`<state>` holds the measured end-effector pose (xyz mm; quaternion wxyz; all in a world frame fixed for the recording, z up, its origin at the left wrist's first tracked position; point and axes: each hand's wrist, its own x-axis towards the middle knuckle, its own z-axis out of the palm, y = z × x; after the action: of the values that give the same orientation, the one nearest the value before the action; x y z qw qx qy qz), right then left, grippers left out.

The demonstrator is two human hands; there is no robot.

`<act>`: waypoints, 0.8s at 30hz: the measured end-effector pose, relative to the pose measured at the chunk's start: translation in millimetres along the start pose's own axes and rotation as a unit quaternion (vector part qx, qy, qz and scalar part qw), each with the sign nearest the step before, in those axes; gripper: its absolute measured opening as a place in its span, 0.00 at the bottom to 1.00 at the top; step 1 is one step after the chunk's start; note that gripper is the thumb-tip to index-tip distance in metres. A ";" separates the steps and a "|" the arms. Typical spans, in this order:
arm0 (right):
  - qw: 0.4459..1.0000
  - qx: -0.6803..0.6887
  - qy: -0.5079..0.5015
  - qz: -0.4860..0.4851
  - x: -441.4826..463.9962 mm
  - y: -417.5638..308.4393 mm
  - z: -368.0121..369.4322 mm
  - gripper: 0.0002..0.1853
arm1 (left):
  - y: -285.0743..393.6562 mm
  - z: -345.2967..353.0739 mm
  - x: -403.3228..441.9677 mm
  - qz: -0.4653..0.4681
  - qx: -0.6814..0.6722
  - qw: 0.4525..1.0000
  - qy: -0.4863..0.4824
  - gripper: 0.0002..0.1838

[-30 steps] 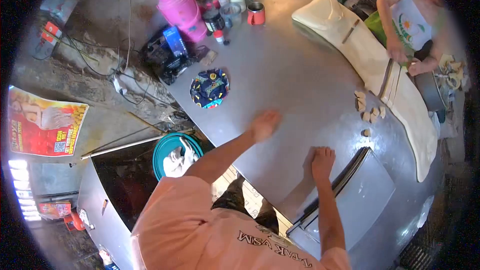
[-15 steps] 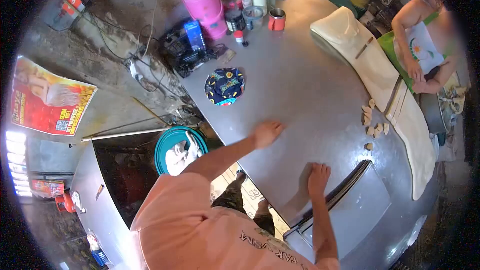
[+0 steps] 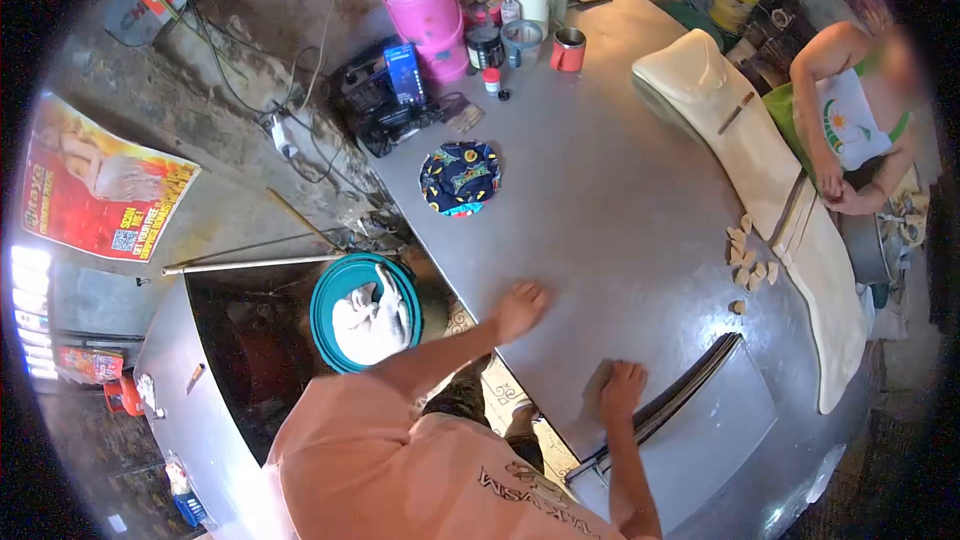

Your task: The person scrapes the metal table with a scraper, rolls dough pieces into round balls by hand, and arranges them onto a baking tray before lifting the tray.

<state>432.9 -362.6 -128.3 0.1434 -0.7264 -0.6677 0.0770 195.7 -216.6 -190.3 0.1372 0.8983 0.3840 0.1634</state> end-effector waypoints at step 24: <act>0.986 0.029 0.070 -0.151 40.9 -10.1 -0.9 0.06 | 36.5 -19.2 51.0 0.084 -0.031 0.994 0.057 0.17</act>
<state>427.5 -321.4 -121.0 0.2206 -0.6164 -0.7556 0.0226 244.8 -201.1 -149.7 0.1289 0.9119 0.3088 0.2375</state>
